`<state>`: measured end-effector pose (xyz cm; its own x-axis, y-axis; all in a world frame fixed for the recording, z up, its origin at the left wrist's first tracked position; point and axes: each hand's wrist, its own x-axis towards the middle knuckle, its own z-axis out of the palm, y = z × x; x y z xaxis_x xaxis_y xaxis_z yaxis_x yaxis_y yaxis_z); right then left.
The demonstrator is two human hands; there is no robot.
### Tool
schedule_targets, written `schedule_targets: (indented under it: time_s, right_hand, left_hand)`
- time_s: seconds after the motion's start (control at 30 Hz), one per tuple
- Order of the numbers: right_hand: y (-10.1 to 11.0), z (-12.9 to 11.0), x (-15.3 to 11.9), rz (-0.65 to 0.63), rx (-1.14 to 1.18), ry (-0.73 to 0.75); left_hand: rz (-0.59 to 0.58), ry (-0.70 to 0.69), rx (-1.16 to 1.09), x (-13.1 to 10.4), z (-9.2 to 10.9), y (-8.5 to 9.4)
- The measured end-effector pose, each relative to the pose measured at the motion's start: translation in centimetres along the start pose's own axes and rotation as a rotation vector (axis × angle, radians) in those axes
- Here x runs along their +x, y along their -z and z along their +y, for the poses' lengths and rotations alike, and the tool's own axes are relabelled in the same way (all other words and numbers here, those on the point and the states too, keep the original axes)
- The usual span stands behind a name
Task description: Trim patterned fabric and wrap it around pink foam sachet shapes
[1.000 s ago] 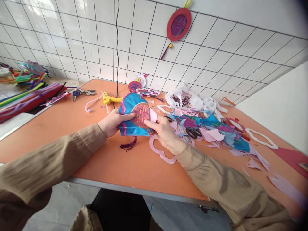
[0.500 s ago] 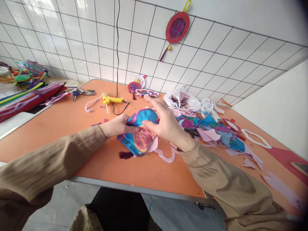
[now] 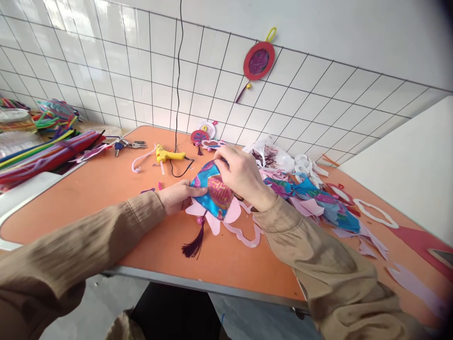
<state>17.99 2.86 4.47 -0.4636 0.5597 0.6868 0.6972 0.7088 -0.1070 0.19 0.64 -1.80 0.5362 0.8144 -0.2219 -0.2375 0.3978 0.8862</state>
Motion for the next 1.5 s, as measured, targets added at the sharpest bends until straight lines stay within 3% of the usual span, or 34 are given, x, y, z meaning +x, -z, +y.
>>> schedule_targets:
  time_s: [0.1, 0.23, 0.43, 0.57, 0.77, 0.9, 1.03, 1.3, 1.5]
  right_hand:
    - [0.1, 1.1, 0.9, 0.002, -0.018, -0.115]
    - [0.1, 3.1, 2.4, 0.062, 0.097, -0.265]
    - [0.2, 1.5, 4.9, 0.124, 0.635, -0.445]
    - [-0.4, 0.5, 4.7, 0.168, 0.955, -0.592]
    - [-1.9, 3.1, 1.1, 0.040, 0.708, -0.764]
    - [-1.7, 4.2, -0.9, 0.008, 0.554, -0.742]
    - [-1.3, 4.5, -1.8, 0.007, 0.530, -0.651]
    - [-0.5, 5.5, -2.3, 0.018, 0.583, -0.518]
    - [0.0, 5.8, -2.4, 0.019, 0.498, -0.468]
  left_hand:
    - [-0.039, 0.007, -0.046, 0.1, -0.2, -0.1]
    - [0.054, -0.001, -0.118, 0.4, -0.6, 0.0]
    - [0.124, -0.012, -0.245, 0.8, -1.2, 0.0]
    - [0.099, -0.018, -0.294, 0.5, -1.2, -0.4]
    - [0.192, -0.092, -0.357, 0.7, -0.9, -0.8]
    - [0.174, -0.105, -0.341, 0.8, -1.0, -0.7]
    - [0.083, -0.118, -0.294, 0.8, -1.1, -0.4]
    - [0.049, -0.110, -0.224, 0.5, -0.6, -0.2]
    - [-0.048, -0.072, -0.156, 0.5, -1.0, 0.2]
